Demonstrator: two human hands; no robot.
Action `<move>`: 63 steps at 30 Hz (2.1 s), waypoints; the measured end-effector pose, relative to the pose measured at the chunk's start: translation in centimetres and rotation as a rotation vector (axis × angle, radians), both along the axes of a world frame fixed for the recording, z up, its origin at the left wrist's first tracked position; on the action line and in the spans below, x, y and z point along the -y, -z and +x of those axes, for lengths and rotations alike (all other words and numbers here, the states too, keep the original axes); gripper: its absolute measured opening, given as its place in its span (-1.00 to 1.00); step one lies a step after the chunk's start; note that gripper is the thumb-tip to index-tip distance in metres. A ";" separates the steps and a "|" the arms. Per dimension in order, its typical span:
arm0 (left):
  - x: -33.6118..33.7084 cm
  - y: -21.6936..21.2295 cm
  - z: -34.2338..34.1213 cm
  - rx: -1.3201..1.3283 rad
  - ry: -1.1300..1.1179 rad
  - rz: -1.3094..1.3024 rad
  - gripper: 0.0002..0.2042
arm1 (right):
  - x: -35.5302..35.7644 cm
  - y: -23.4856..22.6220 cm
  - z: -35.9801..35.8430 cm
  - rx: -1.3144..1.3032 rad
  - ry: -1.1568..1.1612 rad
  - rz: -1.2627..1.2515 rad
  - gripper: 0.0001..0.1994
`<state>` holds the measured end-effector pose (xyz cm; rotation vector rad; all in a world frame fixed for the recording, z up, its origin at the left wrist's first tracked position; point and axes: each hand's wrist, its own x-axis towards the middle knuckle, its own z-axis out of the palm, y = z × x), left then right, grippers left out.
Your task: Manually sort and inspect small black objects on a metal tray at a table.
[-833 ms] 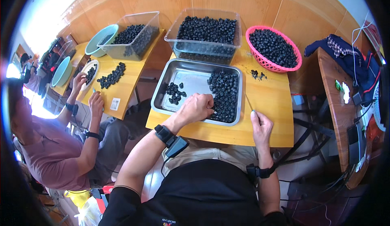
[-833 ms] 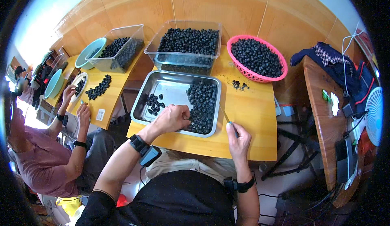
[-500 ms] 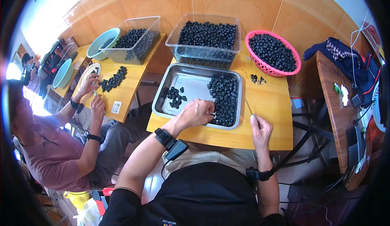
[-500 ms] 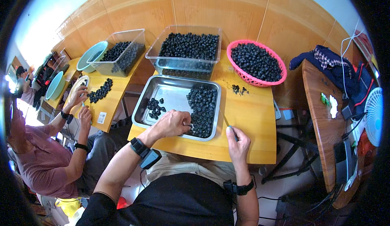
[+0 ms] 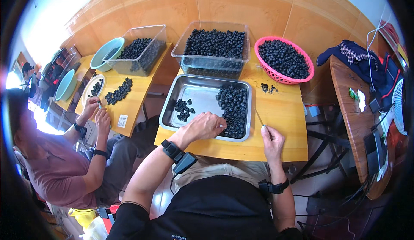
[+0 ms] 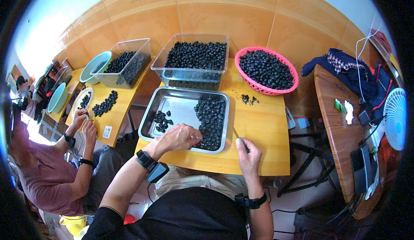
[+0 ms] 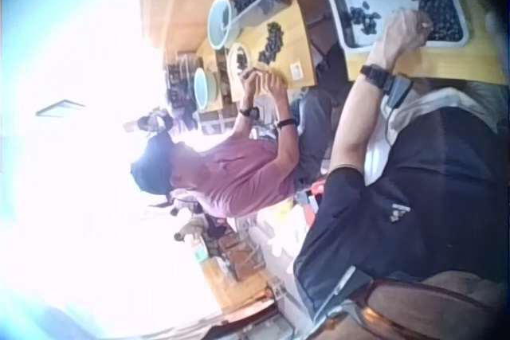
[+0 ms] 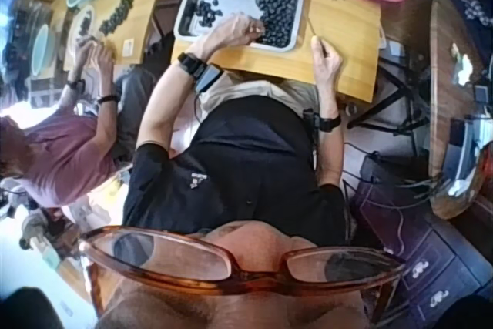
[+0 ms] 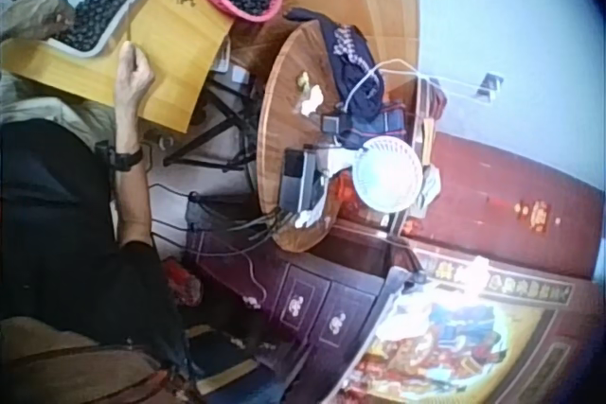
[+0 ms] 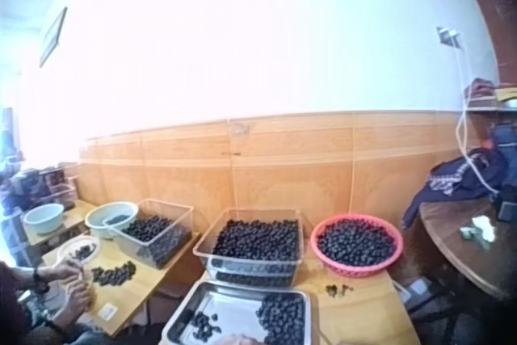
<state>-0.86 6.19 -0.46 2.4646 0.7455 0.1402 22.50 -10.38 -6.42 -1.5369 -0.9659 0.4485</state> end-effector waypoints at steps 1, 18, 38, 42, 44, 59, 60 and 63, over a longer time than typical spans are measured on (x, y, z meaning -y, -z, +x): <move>0.0 0.0 0.0 0.006 0.005 -0.008 -0.79 | 0.0 0.2 0.0 0.002 0.005 0.008 -0.62; 0.0 -1.4 0.6 -0.088 0.032 -0.040 -0.77 | -0.1 -0.6 -0.7 0.102 0.027 0.028 -0.63; -0.7 -1.0 -0.9 0.070 -0.063 -0.313 -0.84 | -0.1 -0.9 -0.7 0.129 0.011 -0.019 -0.63; -1.0 0.1 -1.6 0.293 -0.115 -0.489 -0.87 | -0.1 -1.0 -0.8 0.138 0.010 -0.017 -0.63; -1.1 0.1 -1.6 0.381 -0.132 -0.571 -0.87 | -0.1 -1.0 -0.9 0.149 0.008 -0.004 -0.63; 1.3 0.5 -0.9 1.092 -0.344 -1.454 -0.88 | -0.6 -2.0 -1.9 0.099 -0.029 0.043 -0.68; 1.4 0.8 -0.8 1.123 -0.337 -1.488 -0.88 | -0.7 -2.4 -2.3 0.096 -0.031 0.042 -0.68; 2.1 1.2 -0.5 1.162 -0.350 -1.549 -0.89 | -0.9 -4.3 -3.3 0.103 -0.111 0.099 -0.69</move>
